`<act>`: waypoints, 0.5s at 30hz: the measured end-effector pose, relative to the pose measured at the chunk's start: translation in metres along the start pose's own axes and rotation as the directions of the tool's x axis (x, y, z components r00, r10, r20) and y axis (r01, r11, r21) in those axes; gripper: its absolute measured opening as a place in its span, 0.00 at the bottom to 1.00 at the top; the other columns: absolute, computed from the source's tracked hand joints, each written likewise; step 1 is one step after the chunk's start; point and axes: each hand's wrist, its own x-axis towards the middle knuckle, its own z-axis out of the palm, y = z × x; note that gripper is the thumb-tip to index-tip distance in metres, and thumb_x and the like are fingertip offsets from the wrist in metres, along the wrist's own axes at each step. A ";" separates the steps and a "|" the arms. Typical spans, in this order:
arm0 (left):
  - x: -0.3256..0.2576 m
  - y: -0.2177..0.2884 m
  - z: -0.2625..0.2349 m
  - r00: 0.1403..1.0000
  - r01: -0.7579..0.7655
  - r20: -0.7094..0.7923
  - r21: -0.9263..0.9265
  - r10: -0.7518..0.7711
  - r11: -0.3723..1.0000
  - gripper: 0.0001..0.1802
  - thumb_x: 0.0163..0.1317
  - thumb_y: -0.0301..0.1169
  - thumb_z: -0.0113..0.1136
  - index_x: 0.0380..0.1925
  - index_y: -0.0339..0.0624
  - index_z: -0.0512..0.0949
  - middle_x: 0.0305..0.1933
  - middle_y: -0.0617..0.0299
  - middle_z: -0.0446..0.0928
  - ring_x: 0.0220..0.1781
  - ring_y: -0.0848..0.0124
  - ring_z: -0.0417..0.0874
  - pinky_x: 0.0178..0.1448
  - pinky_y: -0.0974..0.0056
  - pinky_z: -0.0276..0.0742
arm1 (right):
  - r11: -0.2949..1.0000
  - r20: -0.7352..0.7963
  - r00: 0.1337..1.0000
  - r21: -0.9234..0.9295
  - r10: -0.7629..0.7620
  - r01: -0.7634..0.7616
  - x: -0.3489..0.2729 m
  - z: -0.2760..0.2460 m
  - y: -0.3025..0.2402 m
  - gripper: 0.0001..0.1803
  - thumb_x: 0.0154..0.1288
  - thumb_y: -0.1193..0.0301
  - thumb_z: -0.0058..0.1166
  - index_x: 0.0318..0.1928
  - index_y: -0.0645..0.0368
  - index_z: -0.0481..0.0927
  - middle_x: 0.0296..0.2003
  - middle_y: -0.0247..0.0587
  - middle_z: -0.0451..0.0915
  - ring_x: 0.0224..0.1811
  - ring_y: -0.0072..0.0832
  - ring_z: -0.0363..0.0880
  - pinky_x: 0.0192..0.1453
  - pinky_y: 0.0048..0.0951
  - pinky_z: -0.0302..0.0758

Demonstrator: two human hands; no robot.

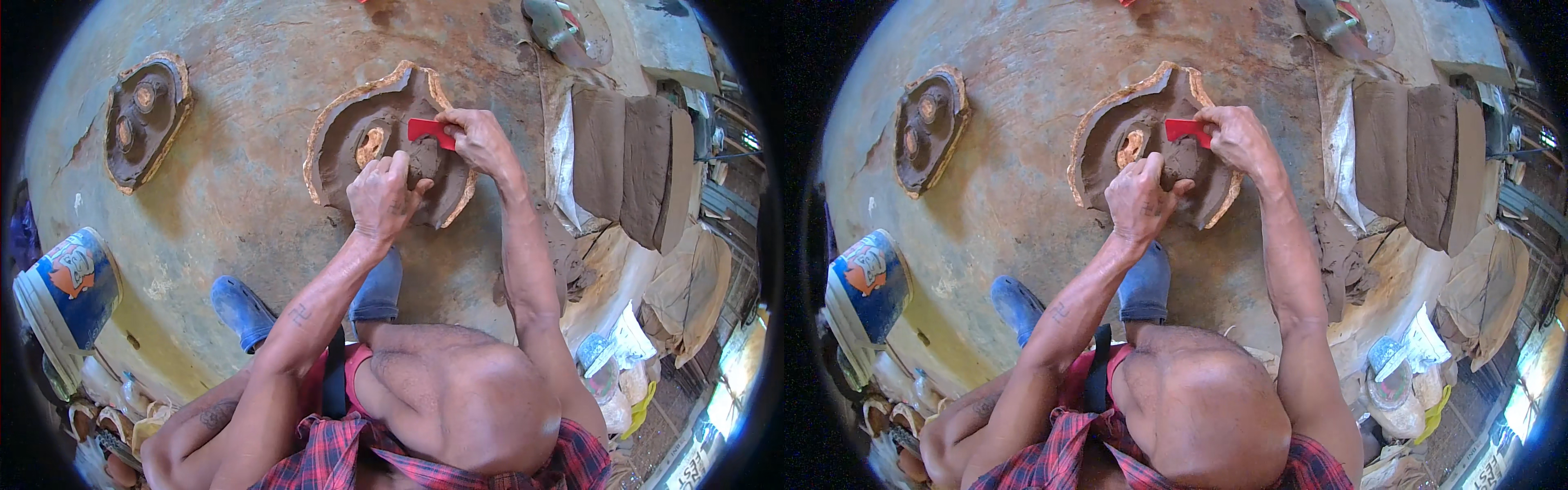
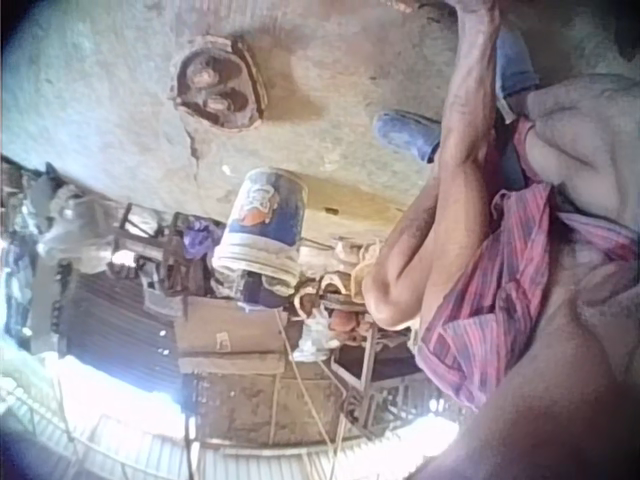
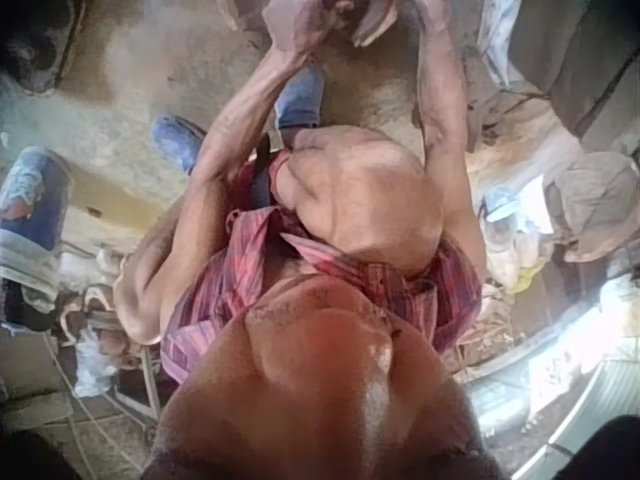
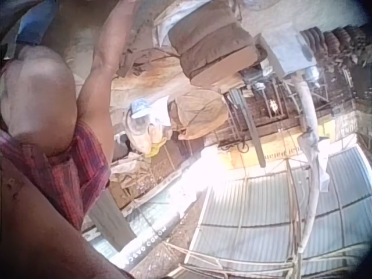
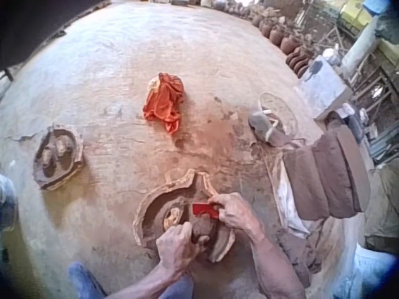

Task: The person shapes a clay slab by hand, presses it into a mold, trims excess clay using a plastic scraper, and rolls a piece of clay by hand before attaching it onto the molded sculpture.

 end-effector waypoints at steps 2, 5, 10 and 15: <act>0.000 -0.002 -0.001 1.000 -0.005 -0.026 0.006 0.005 1.000 0.30 0.48 0.53 0.81 0.32 0.44 0.73 0.30 0.55 0.80 0.35 0.53 0.86 0.37 0.49 0.79 | 1.000 0.010 1.000 0.004 -0.006 0.006 -0.005 0.002 0.000 0.16 0.64 0.78 0.57 0.51 0.59 0.89 0.44 0.58 0.88 0.48 0.54 0.88 0.54 0.46 0.83; 0.002 0.000 -0.001 0.999 -0.005 -0.037 0.007 0.005 1.000 0.31 0.48 0.55 0.81 0.32 0.44 0.74 0.28 0.54 0.80 0.34 0.53 0.86 0.36 0.49 0.78 | 1.000 0.015 1.000 0.006 -0.023 0.023 -0.016 0.004 0.001 0.18 0.63 0.79 0.57 0.52 0.57 0.89 0.44 0.59 0.87 0.48 0.55 0.88 0.54 0.47 0.82; 0.005 0.000 -0.003 0.999 -0.017 -0.044 0.011 0.018 1.000 0.33 0.47 0.58 0.81 0.32 0.44 0.75 0.28 0.53 0.80 0.33 0.51 0.86 0.35 0.49 0.78 | 0.997 0.025 0.998 -0.034 -0.063 0.064 -0.037 0.012 0.005 0.13 0.61 0.77 0.58 0.46 0.60 0.88 0.40 0.62 0.85 0.46 0.60 0.85 0.50 0.52 0.80; 0.005 -0.004 -0.003 0.997 -0.051 -0.064 0.001 0.051 0.999 0.33 0.46 0.58 0.81 0.32 0.44 0.75 0.28 0.52 0.80 0.33 0.50 0.85 0.35 0.49 0.78 | 0.996 0.058 0.998 0.077 0.040 -0.045 -0.054 0.010 -0.005 0.11 0.61 0.76 0.58 0.44 0.63 0.86 0.39 0.62 0.85 0.46 0.62 0.84 0.50 0.53 0.80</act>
